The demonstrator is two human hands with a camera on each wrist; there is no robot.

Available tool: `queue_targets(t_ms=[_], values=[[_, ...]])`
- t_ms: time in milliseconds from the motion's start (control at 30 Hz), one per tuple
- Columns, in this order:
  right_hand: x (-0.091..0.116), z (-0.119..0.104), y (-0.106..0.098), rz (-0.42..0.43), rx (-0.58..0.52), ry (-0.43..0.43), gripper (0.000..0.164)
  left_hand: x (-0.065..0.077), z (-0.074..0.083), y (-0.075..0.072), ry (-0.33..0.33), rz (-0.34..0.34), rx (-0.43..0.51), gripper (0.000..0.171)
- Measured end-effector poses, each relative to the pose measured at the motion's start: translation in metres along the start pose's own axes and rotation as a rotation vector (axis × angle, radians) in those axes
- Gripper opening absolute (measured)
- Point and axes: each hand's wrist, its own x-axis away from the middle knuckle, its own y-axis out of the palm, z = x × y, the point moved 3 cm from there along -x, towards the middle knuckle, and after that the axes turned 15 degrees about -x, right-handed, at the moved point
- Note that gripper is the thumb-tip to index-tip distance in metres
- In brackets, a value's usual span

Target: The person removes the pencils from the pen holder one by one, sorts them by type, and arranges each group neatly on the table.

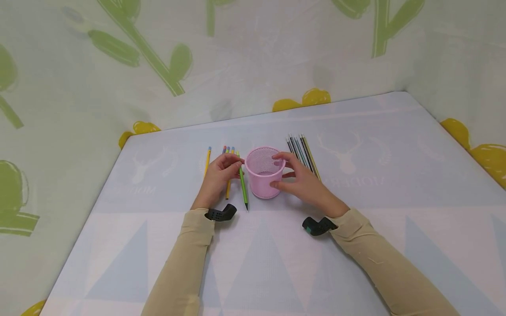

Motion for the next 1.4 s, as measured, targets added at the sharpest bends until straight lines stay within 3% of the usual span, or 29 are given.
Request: queue_targets(t_ms=[300,667,900,1400], values=[[0.001,0.000,-0.001,-0.018,-0.015,-0.016,0.062,-0.012,-0.023,-0.002,0.039,0.052,0.043,0.019],[-0.001,0.000,0.000,-0.024,-0.024,-0.020,0.062,0.002,-0.003,-0.017,0.011,0.085,0.110,0.025],[0.000,0.000,-0.001,-0.028,-0.026,-0.031,0.062,0.004,-0.003,-0.031,0.015,0.153,0.162,0.029],[0.000,0.001,-0.001,-0.018,-0.018,-0.005,0.063,0.000,-0.036,-0.065,0.001,0.286,0.349,0.032]])
